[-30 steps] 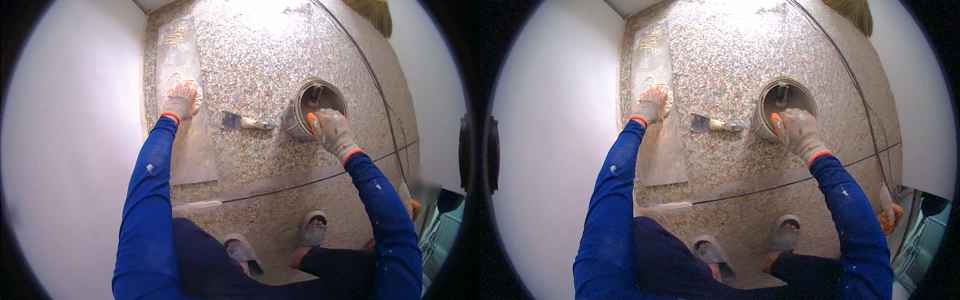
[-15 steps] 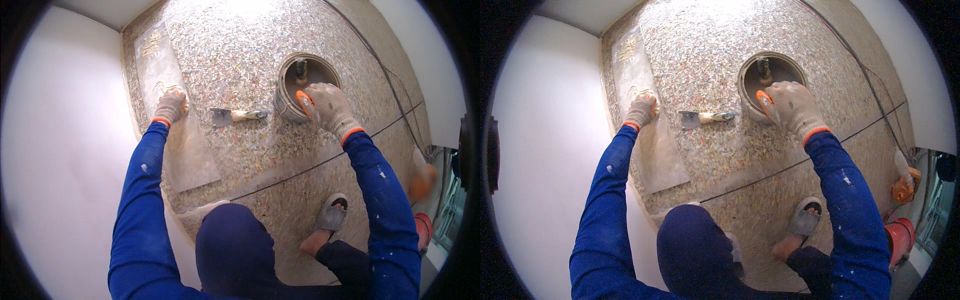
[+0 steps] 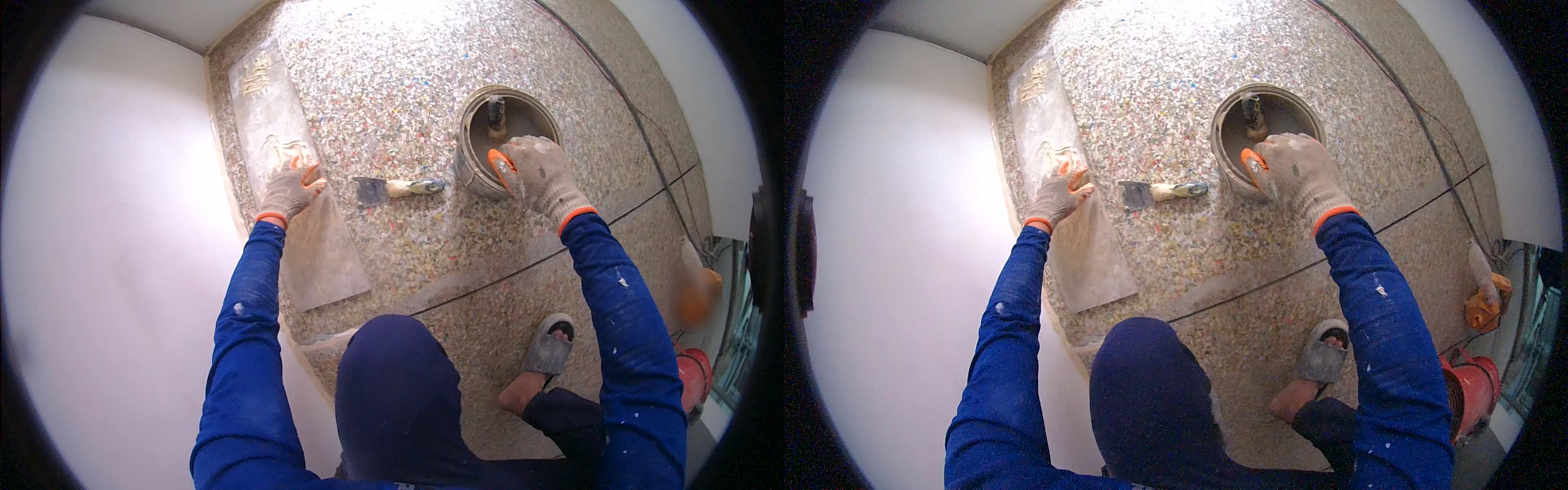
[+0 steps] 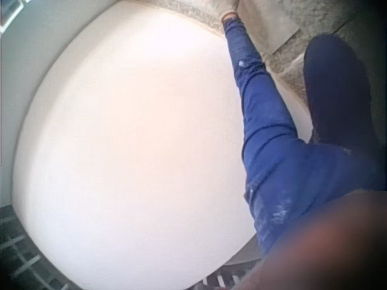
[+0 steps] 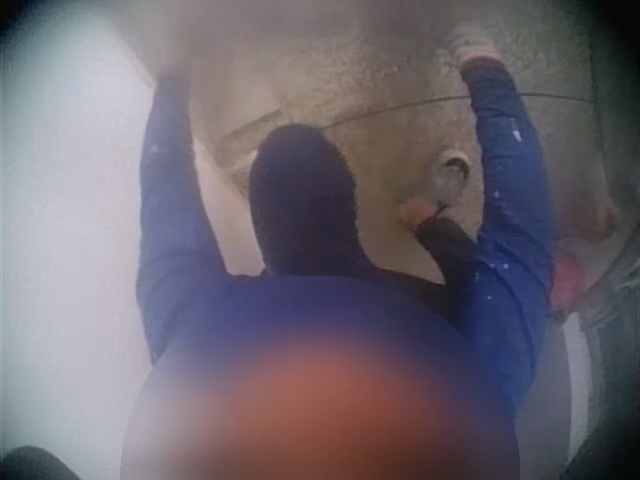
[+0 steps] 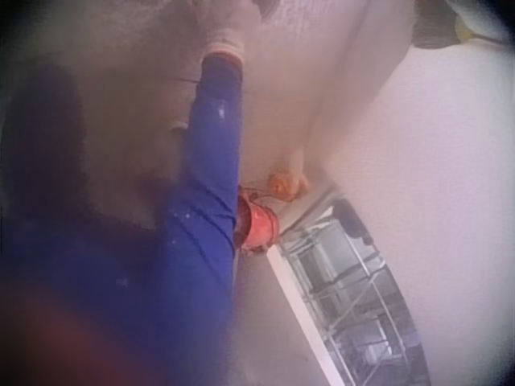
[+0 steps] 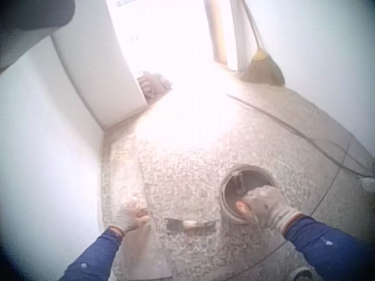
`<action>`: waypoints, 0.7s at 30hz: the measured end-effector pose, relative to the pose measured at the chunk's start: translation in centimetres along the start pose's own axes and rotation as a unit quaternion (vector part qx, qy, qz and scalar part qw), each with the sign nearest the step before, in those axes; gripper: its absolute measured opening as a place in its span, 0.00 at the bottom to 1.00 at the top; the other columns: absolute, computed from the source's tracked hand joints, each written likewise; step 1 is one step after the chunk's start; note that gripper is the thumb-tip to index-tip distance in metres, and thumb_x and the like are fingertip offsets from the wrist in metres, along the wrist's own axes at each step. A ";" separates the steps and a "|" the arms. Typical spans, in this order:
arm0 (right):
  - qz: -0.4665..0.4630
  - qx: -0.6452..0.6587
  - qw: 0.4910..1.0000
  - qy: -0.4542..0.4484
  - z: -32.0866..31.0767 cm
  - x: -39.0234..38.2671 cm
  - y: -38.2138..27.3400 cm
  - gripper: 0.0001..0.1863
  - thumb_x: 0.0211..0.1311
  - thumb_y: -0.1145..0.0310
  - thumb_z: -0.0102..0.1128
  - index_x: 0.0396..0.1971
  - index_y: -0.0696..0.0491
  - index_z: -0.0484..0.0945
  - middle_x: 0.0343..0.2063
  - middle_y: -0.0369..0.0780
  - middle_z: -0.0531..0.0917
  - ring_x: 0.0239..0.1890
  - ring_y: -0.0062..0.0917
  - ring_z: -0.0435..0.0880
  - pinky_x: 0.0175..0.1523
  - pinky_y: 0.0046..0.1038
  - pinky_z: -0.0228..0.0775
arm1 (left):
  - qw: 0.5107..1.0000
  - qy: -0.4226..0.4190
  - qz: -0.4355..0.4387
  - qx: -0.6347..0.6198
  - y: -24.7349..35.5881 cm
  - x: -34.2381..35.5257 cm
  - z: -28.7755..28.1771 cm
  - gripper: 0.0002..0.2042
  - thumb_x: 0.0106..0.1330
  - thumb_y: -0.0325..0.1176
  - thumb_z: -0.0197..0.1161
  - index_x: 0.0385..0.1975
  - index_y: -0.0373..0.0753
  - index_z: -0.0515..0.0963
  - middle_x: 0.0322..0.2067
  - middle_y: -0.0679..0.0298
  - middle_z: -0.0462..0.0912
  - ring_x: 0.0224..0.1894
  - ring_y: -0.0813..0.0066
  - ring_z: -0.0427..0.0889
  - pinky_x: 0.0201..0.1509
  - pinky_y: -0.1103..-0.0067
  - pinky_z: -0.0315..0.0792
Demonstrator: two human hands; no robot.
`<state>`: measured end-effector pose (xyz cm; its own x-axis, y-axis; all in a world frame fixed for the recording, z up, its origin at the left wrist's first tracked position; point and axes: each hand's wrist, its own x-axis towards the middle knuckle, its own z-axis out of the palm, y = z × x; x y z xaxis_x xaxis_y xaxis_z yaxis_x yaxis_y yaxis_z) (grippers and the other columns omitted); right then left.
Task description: The person kneels on a tiled floor and applies grout into the joints between tiles using a small trowel and gloved hands. They repeatedly scoop grout from a bucket, press it into the seams, and smooth the surface along the grout lines.
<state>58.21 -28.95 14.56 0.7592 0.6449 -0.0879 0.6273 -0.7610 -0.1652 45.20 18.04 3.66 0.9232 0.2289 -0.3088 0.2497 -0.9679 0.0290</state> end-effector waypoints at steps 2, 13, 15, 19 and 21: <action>-0.005 -0.002 1.000 0.014 0.2 -0.1 0.1 0.15 0.69 0.56 0.59 0.34 0.52 0.84 0.34 0.42 0.85 0.41 0.38 0.85 0.52 0.38 0.75 | 0.999 0.029 -0.009 0.041 0.2 0.4 1.6 0.22 0.64 0.52 0.66 0.55 0.51 0.81 0.60 0.55 0.78 0.58 0.49 0.79 0.61 0.62 0.73; -0.004 0.017 0.999 0.029 0.1 -0.2 -0.1 0.12 0.68 0.58 0.60 0.36 0.50 0.83 0.34 0.42 0.84 0.39 0.40 0.84 0.50 0.38 0.76 | 0.636 0.159 -0.191 -0.730 -6.3 -3.2 6.6 0.24 0.71 0.41 0.63 0.66 0.45 0.72 0.55 0.61 0.79 0.50 0.68 0.80 0.53 0.75 0.75; 0.000 0.021 1.000 0.014 0.0 -0.2 -0.2 0.12 0.69 0.58 0.60 0.36 0.50 0.83 0.34 0.42 0.84 0.39 0.39 0.84 0.49 0.39 0.76 | 0.850 0.113 -0.169 -0.486 -5.4 -3.3 6.1 0.29 0.65 0.41 0.68 0.66 0.46 0.71 0.58 0.56 0.78 0.56 0.56 0.80 0.56 0.66 0.76; 0.006 0.009 1.000 0.028 0.1 -0.5 -0.2 0.13 0.69 0.56 0.59 0.35 0.50 0.84 0.34 0.42 0.85 0.40 0.39 0.85 0.49 0.39 0.76 | 0.984 0.141 -0.095 -0.051 -4.0 -2.4 5.2 0.29 0.60 0.43 0.66 0.63 0.44 0.73 0.52 0.48 0.83 0.53 0.48 0.82 0.54 0.59 0.77; 0.005 0.006 0.999 0.052 0.3 -0.6 -0.2 0.15 0.69 0.55 0.58 0.34 0.49 0.86 0.35 0.42 0.87 0.42 0.39 0.86 0.50 0.39 0.77 | 0.987 0.102 -0.121 -0.028 -4.5 -1.7 3.8 0.27 0.60 0.40 0.65 0.61 0.43 0.75 0.45 0.48 0.86 0.47 0.49 0.85 0.50 0.58 0.79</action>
<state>57.60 -29.15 14.31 0.7794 0.6265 0.0127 0.6184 -0.7658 -0.1765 41.39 21.56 0.50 0.8726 0.4745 -0.1159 0.4808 -0.8763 0.0319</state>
